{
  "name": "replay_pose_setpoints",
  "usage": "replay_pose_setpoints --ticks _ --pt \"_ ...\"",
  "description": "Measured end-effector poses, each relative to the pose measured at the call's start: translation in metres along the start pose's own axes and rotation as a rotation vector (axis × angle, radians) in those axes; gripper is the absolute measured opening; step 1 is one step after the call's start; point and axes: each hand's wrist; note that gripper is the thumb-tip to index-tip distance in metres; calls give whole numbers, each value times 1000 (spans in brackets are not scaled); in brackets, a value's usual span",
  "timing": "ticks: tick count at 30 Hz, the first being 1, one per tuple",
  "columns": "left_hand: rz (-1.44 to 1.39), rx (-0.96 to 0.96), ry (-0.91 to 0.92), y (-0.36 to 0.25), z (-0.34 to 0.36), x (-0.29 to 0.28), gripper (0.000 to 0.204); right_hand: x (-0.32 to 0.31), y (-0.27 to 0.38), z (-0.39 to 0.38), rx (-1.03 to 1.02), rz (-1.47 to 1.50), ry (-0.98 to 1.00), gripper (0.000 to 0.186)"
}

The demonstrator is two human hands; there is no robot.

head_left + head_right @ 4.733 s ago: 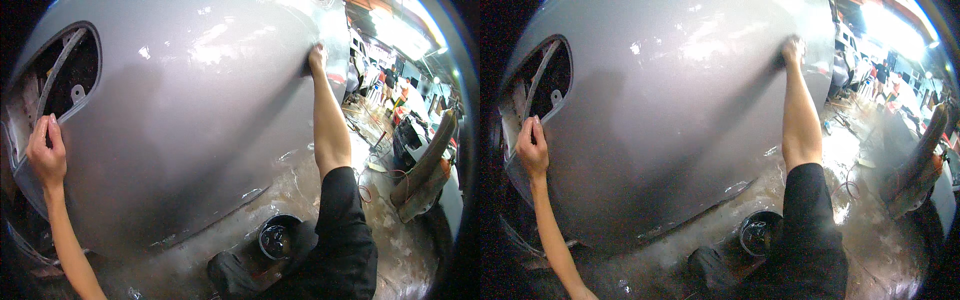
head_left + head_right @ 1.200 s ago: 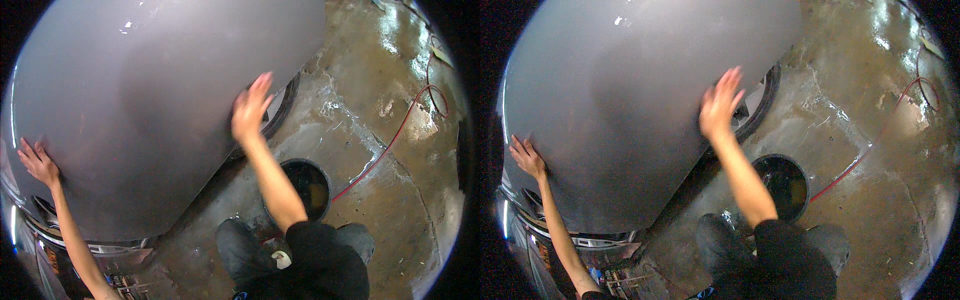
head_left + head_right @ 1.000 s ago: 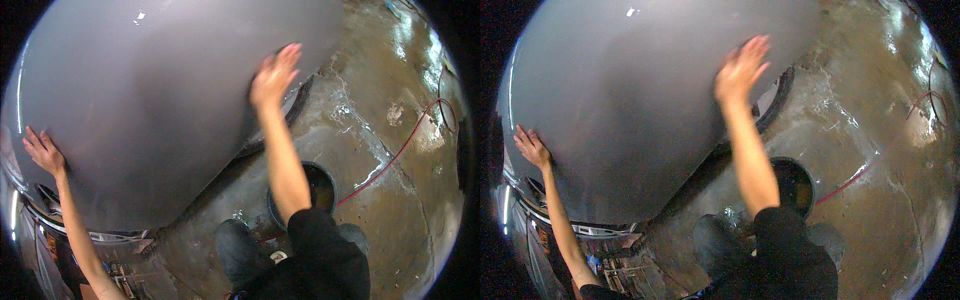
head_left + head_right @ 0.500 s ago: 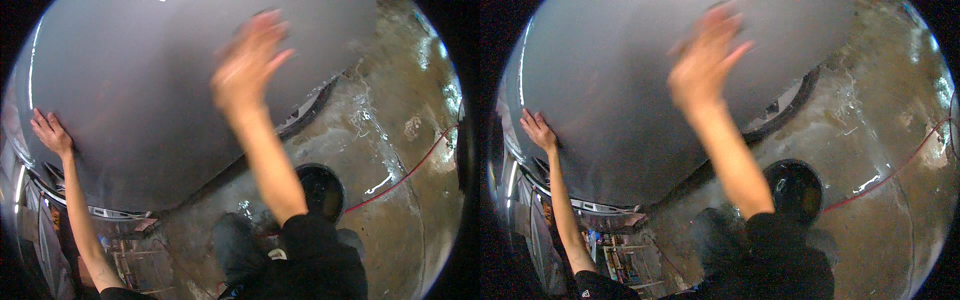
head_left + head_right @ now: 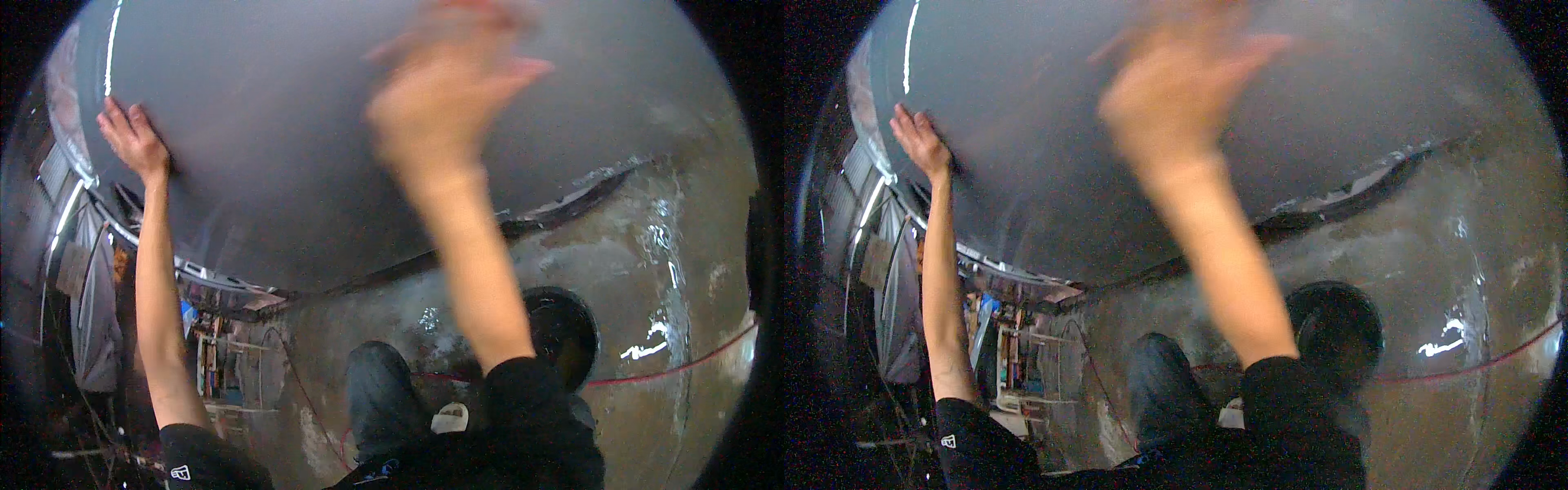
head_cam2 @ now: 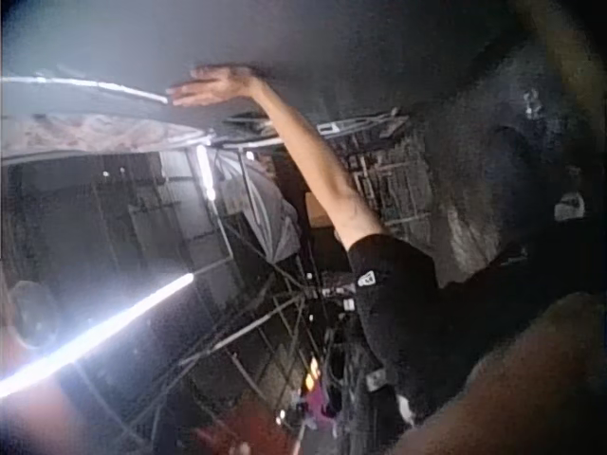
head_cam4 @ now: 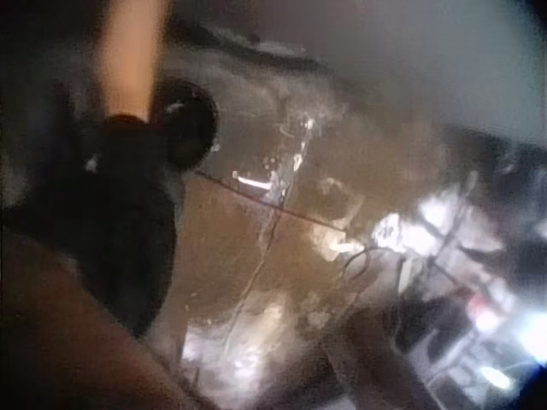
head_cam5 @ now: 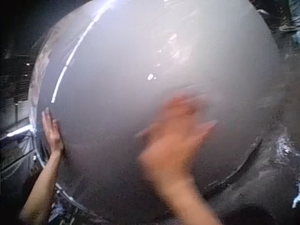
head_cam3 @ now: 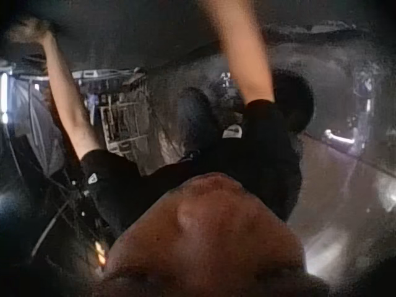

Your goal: The person sands a large gray car door panel with a sanding block, repeatedly dipping the block into a bucket of water and rubbing the surface in circular and linear motions. The person occasionally pauses to feel the surface with their hand.

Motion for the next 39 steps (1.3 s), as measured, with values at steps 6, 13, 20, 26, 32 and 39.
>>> replay_pose_setpoints --ticks 6,13,20,26,32,39 --pt "-69 -31 36 -7 -4 8 64 87 104 -139 -436 -6 242 75" --pt "171 87 -84 25 2 23 59 -6 -68 -46 216 -88 -298 71" --pt "213 220 122 -101 -27 11 50 106 81 -184 -206 -135 176 81" --pt "-276 701 155 -131 -51 -1 60 75 32 -109 274 -131 -305 74" --pt "-183 307 -204 67 15 32 59 65 20 -122 315 -101 -319 66" --pt "73 84 -229 114 -18 19 55 165 150 -295 153 -78 90 82"
Point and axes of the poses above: each hand's wrist, its own z-axis towards the middle knuckle, its own x-axis out of the palm, y = z × x, and after that the axes turned 5 degrees about -x, right-handed
